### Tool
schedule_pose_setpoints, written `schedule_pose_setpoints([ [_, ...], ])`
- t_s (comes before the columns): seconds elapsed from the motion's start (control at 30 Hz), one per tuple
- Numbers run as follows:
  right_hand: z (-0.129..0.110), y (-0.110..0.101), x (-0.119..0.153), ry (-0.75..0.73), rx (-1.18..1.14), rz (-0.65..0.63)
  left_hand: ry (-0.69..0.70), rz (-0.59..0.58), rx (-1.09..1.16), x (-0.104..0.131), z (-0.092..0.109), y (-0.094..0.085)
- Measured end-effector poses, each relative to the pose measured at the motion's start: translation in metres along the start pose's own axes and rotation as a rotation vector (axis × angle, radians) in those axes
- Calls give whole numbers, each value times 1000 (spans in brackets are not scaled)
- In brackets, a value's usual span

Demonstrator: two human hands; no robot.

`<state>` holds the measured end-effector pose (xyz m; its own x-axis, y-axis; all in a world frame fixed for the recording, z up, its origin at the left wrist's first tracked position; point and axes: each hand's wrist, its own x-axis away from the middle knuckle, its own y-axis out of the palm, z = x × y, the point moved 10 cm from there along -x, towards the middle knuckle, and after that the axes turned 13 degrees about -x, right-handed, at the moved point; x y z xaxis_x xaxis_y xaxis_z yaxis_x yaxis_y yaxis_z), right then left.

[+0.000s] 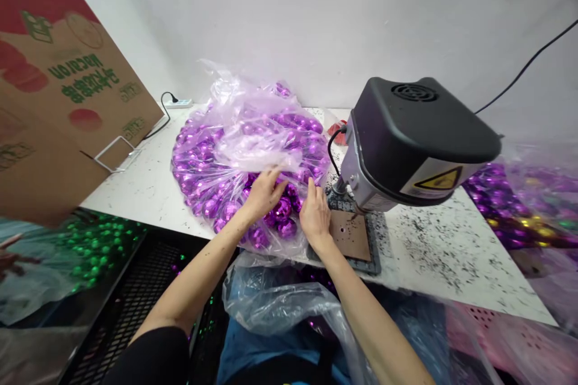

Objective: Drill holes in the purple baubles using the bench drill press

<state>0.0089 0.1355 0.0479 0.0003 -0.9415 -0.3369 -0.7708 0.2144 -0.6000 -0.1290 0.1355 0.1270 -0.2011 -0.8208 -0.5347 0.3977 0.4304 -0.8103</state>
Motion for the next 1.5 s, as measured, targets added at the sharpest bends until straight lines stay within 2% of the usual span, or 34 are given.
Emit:
schedule_pose_setpoints([
  [0.1,-9,-3,17,-82,47,-34,-13,80,-48,-29,-15,-30],
  [0.17,-13,2,29,-124,71,-83,-32,118,-161,-52,-35,-38],
  [0.23,-13,9,37,-132,90,-121,-96,97,-279,-72,-66,-29],
  [0.3,-10,15,39,-123,102,-132,-188,-33,-309,-84,-101,-4],
  [0.37,-7,18,37,-117,100,-131,-211,-161,-294,-84,-120,19],
  [0.4,-5,19,34,-114,94,-128,-207,-192,-286,-80,-122,24],
  [0.47,-2,17,28,-103,73,-122,-173,-156,-272,-66,-109,17],
  [0.5,0,16,25,-95,60,-117,-145,-119,-261,-56,-94,8],
  [0.57,2,13,20,-79,32,-113,-49,-47,-220,-31,-54,-11],
  [0.63,1,12,17,-70,2,-123,36,-110,-183,0,-12,-13],
  [0.67,-1,12,18,-70,-13,-131,75,-181,-175,15,5,-7],
  [0.73,-8,6,23,-74,-39,-148,97,-306,-230,43,24,9],
  [0.8,-15,-7,36,-75,-56,-168,40,-348,-244,59,25,18],
  [0.87,-21,-25,57,-74,-70,-218,-56,-293,-130,64,19,13],
  [0.97,-24,-42,102,-67,-101,-403,-230,-134,259,63,16,-8],
  [1.0,-23,-42,121,-61,-114,-496,-285,-131,411,64,20,-9],
  [1.07,-20,-32,164,-47,-144,-706,-357,-251,692,71,43,6],
  [1.17,-13,-5,224,-11,-193,-989,-365,-522,943,88,96,47],
  [1.23,-7,10,248,32,-232,-1106,-371,-549,944,91,112,68],
  [1.33,5,12,247,137,-287,-1106,-354,-445,730,80,108,83],
  [1.4,15,3,235,219,-316,-1039,-313,-388,591,70,102,84],
  [1.5,28,-13,224,315,-344,-969,-282,-361,497,62,97,89],
])
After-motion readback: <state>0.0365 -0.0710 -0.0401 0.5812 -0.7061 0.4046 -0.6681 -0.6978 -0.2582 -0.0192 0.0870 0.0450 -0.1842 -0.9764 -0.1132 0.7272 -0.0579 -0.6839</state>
